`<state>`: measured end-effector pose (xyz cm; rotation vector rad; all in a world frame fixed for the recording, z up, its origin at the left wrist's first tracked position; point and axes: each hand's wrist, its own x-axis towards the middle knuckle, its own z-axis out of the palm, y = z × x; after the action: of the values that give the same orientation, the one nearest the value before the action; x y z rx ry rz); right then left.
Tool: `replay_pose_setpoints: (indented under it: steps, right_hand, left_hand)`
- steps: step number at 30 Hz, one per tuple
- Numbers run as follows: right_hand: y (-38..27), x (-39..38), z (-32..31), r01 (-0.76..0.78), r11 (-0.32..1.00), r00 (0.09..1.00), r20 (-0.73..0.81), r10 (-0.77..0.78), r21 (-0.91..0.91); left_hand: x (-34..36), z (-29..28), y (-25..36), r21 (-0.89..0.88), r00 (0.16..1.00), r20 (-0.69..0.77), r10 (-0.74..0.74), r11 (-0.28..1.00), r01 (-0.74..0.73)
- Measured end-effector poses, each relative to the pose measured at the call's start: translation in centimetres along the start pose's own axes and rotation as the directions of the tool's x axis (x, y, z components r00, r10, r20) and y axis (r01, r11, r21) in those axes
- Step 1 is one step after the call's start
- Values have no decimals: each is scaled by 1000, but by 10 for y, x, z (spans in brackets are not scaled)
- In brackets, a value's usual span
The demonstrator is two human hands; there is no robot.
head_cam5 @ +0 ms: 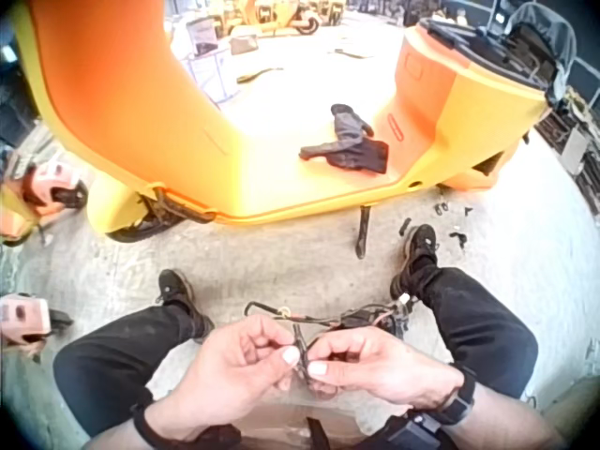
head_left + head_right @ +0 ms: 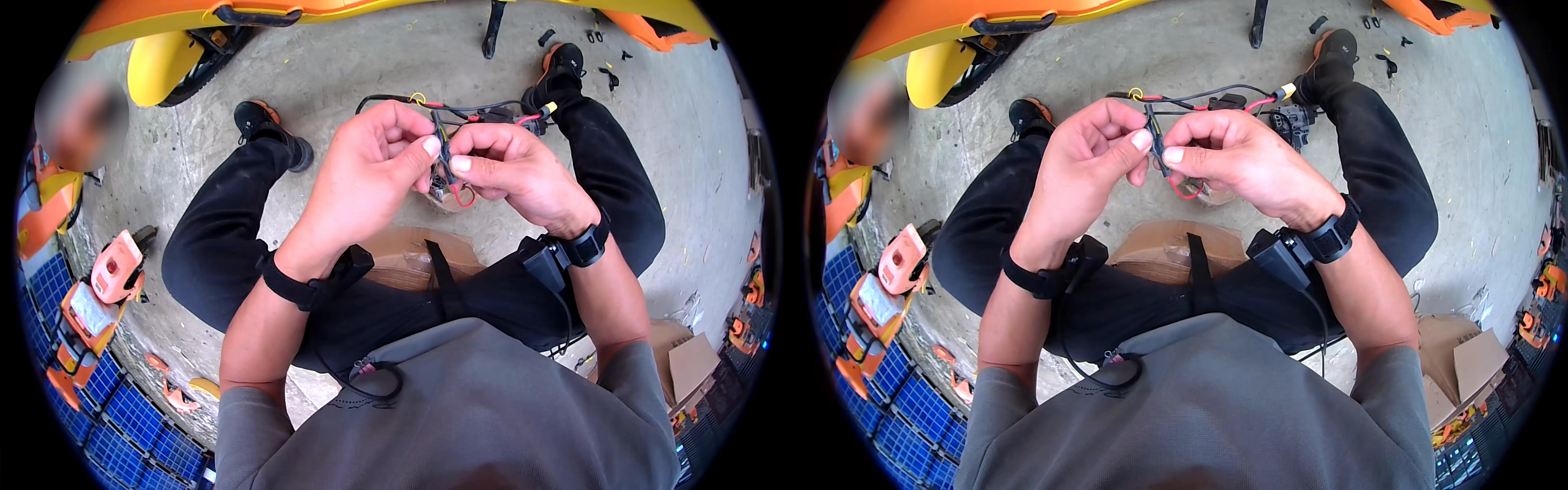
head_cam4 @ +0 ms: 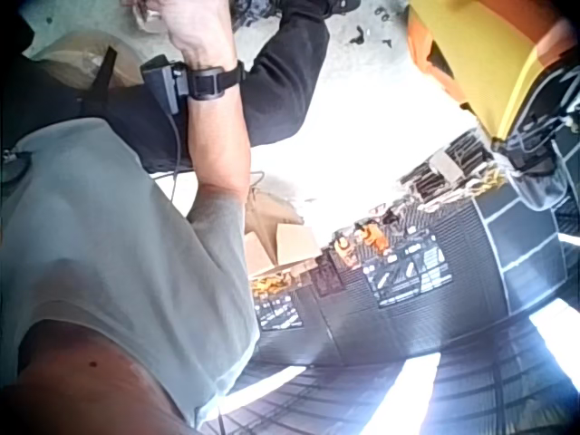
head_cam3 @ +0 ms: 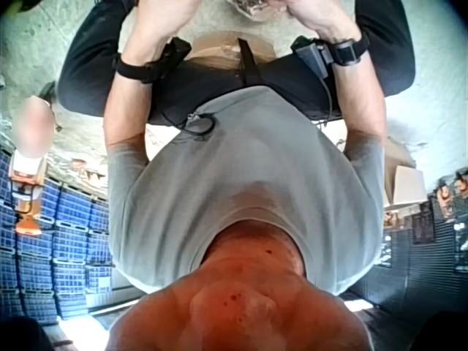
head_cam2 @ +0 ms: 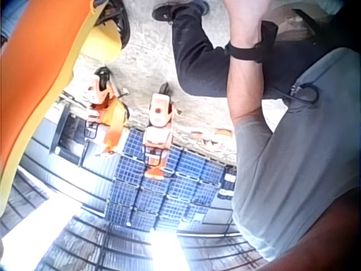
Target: The person joins wires together by hand, checking several wire connections and a fuse holder while sitting near the base of a yellow vehicle.
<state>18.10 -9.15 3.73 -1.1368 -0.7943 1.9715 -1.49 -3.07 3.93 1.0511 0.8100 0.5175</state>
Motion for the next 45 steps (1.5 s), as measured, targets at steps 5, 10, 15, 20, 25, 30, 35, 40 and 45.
replay_pose_setpoints:
  steps: [5, 10, 15, 20, 25, 30, 35, 40, 45]
  right_hand:
    - [11, 5, 4, 122, 981, 990, -49, -131, -154]
    - [14, 5, 8, 186, 901, 969, -78, -234, -392]
    - [12, 4, 11, 151, 899, 964, -142, -226, -410]
    - [5, 6, 13, 77, 871, 939, -258, -226, -485]
    - [3, 5, 13, 124, 851, 937, -223, -270, -510]
    - [7, 5, 12, 135, 892, 935, -243, -259, -431]
    - [12, 9, 10, 199, 881, 912, -246, -327, -429]
    - [14, 8, 13, 243, 864, 905, -218, -366, -442]
    - [11, 6, 17, 224, 816, 904, -198, -378, -533]
  left_hand:
    - [0, 5, 3, 55, 997, -65, -45, 997, 49]
    - [2, 4, 1, 116, 995, -93, -41, 992, 52]
    - [3, 3, -2, 120, 992, -125, -21, 992, 36]
    - [1, 7, -4, 155, 989, -147, -15, 987, 38]
    - [1, 5, -6, 187, 995, -94, -22, 982, 40]
    - [1, 6, -10, 307, 993, -99, 61, 951, -28]
    - [4, 7, -14, 153, 991, -130, 33, 988, -13]
    - [3, 11, -14, 113, 984, -181, -4, 993, 25]
    - [3, 7, -13, 88, 986, -159, -42, 995, 57]
